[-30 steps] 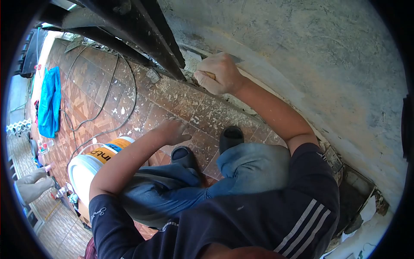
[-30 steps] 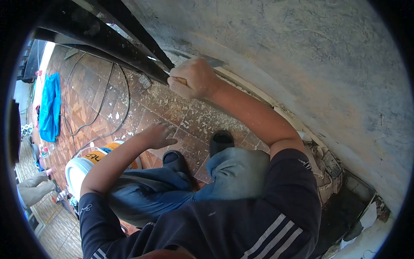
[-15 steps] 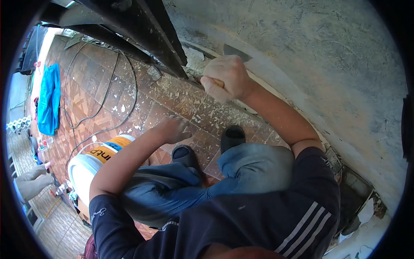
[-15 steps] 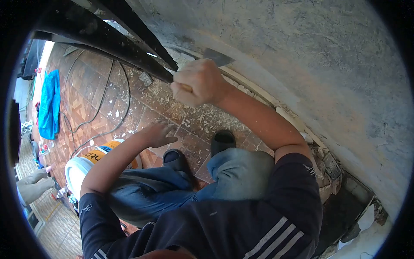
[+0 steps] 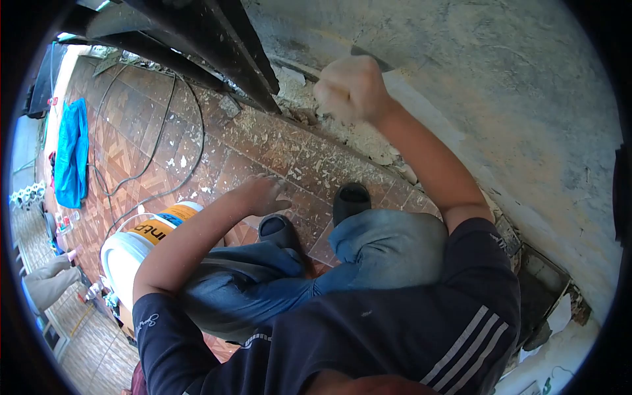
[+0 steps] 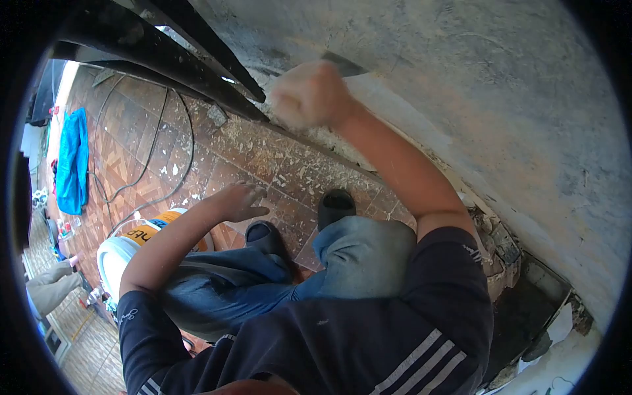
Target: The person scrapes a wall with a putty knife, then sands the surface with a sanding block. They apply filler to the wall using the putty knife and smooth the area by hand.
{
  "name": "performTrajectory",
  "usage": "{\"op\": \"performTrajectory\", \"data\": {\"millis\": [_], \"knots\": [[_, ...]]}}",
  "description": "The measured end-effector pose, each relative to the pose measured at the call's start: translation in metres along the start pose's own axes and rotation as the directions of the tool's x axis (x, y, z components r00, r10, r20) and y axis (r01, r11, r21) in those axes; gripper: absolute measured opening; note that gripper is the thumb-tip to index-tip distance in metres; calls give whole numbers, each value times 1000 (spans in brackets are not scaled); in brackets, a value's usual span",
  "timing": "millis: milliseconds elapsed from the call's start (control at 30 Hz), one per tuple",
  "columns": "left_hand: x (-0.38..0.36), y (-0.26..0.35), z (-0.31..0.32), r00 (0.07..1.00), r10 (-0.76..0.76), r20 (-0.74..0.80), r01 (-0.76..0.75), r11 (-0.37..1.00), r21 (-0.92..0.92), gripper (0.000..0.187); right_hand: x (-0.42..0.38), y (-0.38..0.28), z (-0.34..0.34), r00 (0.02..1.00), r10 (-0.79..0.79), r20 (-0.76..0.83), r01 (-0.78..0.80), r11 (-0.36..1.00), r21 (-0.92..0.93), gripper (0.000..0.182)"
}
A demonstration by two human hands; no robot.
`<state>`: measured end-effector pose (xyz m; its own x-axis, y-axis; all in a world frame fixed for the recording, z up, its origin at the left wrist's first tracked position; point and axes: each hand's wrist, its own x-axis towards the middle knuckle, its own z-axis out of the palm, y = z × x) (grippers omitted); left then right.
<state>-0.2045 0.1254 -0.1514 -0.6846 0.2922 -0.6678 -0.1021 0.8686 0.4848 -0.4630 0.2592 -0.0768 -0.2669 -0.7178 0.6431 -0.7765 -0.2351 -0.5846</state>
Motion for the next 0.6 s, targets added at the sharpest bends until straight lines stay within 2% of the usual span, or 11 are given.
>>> {"op": "performTrajectory", "data": {"millis": [67,167,200,300,367,433,467,533,567,600], "knots": [[1,-3,13,997,6,-80,-1,998,64,62,-26,64,1,964,256,65,-252,966,-62,26],[0,-6,15,988,75,-136,-68,996,55,62,-23,21,13,994,-87,60,88,996,-6,23],[-4,-3,23,995,49,-90,-47,999,24,61,-14,3,11,991,-117,68,116,993,20,23],[2,-9,7,1000,-5,-21,6,1000,5,60,-8,19,2,993,-111,39,113,992,-64,24],[3,-9,7,996,17,-84,-16,1000,17,59,-3,22,5,994,-105,43,107,993,-45,23],[3,-9,15,996,46,-83,-45,999,9,59,1,9,6,996,-80,41,80,997,-1,23],[8,-15,14,993,59,-105,-57,998,18,59,5,-2,1,990,-140,35,140,990,-11,26],[3,-16,27,990,73,-119,-73,997,2,58,3,7,0,988,-157,-7,157,988,-16,28],[-1,-13,30,996,44,-71,-44,999,-2,58,4,16,-5,986,-165,-33,164,986,-26,29],[-2,-6,21,999,20,-39,-19,1000,4,58,-8,50,-11,988,151,22,-151,988,25,28]]}}
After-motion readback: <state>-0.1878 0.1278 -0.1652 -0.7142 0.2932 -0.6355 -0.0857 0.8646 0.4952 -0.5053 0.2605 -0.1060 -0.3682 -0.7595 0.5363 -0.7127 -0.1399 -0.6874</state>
